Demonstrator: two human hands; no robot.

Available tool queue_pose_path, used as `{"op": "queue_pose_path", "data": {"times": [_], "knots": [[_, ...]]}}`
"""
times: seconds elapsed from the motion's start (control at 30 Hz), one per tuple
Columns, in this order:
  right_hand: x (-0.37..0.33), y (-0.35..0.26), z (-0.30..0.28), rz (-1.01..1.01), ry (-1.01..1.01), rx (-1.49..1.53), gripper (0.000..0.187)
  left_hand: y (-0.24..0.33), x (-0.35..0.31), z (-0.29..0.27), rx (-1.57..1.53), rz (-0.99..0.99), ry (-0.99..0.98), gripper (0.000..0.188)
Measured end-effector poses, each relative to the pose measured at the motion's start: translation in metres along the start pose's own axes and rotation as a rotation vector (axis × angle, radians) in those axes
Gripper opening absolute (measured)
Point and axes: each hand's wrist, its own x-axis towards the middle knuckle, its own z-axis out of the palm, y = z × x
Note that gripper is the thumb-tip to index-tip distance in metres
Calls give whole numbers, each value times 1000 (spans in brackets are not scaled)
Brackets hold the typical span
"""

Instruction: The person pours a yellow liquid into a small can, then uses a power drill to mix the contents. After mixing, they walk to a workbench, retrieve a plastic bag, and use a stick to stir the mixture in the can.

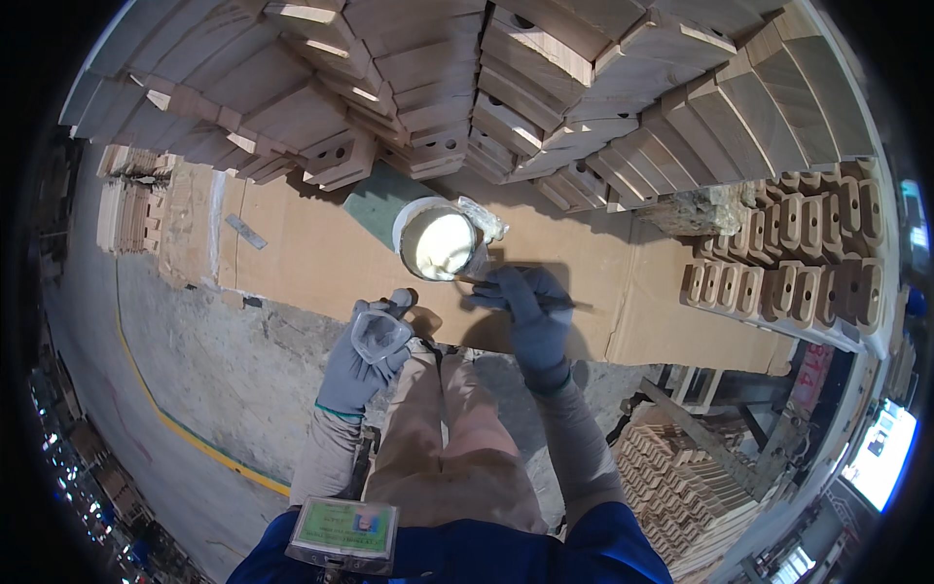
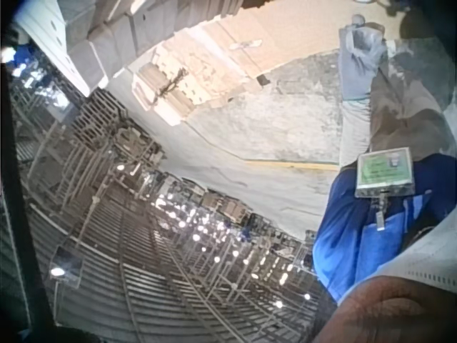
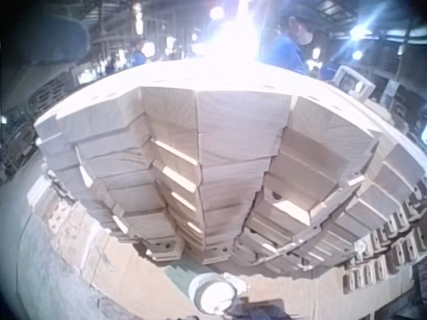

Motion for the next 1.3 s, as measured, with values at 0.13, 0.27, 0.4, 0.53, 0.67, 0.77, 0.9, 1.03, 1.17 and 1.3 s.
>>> {"op": "queue_pose_path", "data": {"times": [0.13, 0.27, 0.4, 0.53, 0.67, 0.77, 0.9, 1.03, 1.17, 1.3], "knots": [[8, -15, 8, 229, 104, 255, 7, 8, -4, 22, 113, 0, 166, 36], [8, -14, 9, 232, 55, 262, 6, 4, -7, 20, 112, 24, 251, 40], [22, 0, -12, 190, -75, 382, 13, 12, 1, 28, 159, 23, 205, 24], [16, -40, 15, 31, -43, -178, 13, 13, 2, 12, 299, 68, 176, 28], [-6, -68, 46, 31, -135, -81, 8, 18, 4, 34, 352, 59, 85, 27], [-7, -59, 50, -118, -358, -284, 10, 23, 6, 45, 667, 136, -43, 28], [-4, -43, 50, -100, -351, -452, 12, 18, -4, 40, 1195, 258, -52, 30], [3, -42, 42, -163, -388, -536, 13, 14, -2, 22, 1061, 172, 61, 37], [1, -55, 47, 23, -309, -285, 14, 12, -3, 7, 1268, 261, 55, 39], [0, -70, 46, 81, -260, -425, 13, 18, 4, 22, 1265, 140, 34, 38]]}}
